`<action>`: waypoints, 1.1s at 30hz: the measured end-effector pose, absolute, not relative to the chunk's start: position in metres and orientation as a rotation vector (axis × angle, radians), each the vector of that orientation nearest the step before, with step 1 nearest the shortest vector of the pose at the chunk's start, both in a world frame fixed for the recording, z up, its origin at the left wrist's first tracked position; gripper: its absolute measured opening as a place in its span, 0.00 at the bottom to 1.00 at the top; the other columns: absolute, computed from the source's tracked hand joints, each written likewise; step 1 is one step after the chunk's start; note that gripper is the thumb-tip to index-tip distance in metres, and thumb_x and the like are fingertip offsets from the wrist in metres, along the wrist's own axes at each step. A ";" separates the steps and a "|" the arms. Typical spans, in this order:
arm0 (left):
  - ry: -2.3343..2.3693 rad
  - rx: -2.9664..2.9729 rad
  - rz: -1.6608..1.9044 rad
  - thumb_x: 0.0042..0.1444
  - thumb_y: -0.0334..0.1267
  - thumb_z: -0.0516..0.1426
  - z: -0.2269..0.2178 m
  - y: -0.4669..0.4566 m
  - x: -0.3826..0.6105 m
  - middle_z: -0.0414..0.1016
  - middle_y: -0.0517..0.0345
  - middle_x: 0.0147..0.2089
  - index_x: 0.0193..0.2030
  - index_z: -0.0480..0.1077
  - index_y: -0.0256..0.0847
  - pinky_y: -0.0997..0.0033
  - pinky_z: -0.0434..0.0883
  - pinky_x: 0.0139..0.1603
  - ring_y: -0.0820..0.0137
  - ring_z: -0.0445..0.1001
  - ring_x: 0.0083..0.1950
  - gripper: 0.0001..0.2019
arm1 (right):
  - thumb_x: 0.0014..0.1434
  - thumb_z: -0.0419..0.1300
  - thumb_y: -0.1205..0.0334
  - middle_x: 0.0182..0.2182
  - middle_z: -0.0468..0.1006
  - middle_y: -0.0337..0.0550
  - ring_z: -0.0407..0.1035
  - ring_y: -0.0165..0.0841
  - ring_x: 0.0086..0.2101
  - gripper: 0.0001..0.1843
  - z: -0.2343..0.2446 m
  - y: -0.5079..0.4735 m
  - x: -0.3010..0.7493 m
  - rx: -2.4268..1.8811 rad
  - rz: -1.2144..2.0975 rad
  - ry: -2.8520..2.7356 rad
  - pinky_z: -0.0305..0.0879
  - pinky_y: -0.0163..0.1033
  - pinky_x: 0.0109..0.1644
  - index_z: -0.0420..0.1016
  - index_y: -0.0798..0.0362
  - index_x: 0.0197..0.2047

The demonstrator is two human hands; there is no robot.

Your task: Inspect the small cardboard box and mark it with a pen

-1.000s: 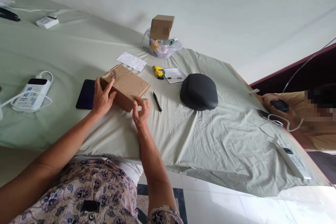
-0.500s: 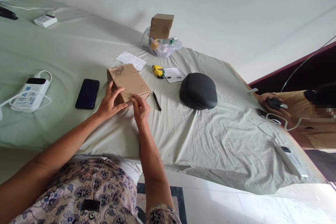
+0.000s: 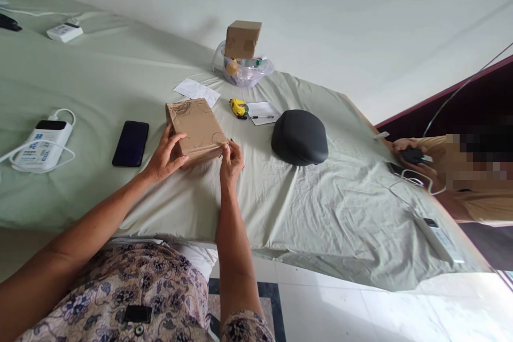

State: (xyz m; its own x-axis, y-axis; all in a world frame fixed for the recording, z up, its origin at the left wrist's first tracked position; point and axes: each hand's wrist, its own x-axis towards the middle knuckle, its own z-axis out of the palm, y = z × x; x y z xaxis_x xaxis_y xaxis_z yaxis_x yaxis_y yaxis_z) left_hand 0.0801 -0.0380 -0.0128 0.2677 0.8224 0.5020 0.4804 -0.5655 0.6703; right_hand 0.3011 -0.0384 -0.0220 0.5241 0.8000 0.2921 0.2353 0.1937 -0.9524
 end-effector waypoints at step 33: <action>0.966 1.311 1.468 0.52 0.69 0.64 0.006 -0.039 0.080 0.71 0.46 0.60 0.60 0.66 0.47 0.72 0.76 0.35 0.59 0.75 0.53 0.37 | 0.69 0.45 0.33 0.26 0.62 0.32 0.57 0.25 0.22 0.36 -0.030 -0.045 0.279 -1.086 0.426 -1.089 0.58 0.33 0.27 0.64 0.48 0.68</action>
State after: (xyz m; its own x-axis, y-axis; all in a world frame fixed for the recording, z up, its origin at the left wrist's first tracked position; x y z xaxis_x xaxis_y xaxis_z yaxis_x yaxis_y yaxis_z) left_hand 0.0797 -0.0390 0.0060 -0.0165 0.9612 0.2753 -0.1275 -0.2751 0.9529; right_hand 0.2787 -0.0446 -0.0300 0.4495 0.7432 0.4957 0.2089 0.4520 -0.8672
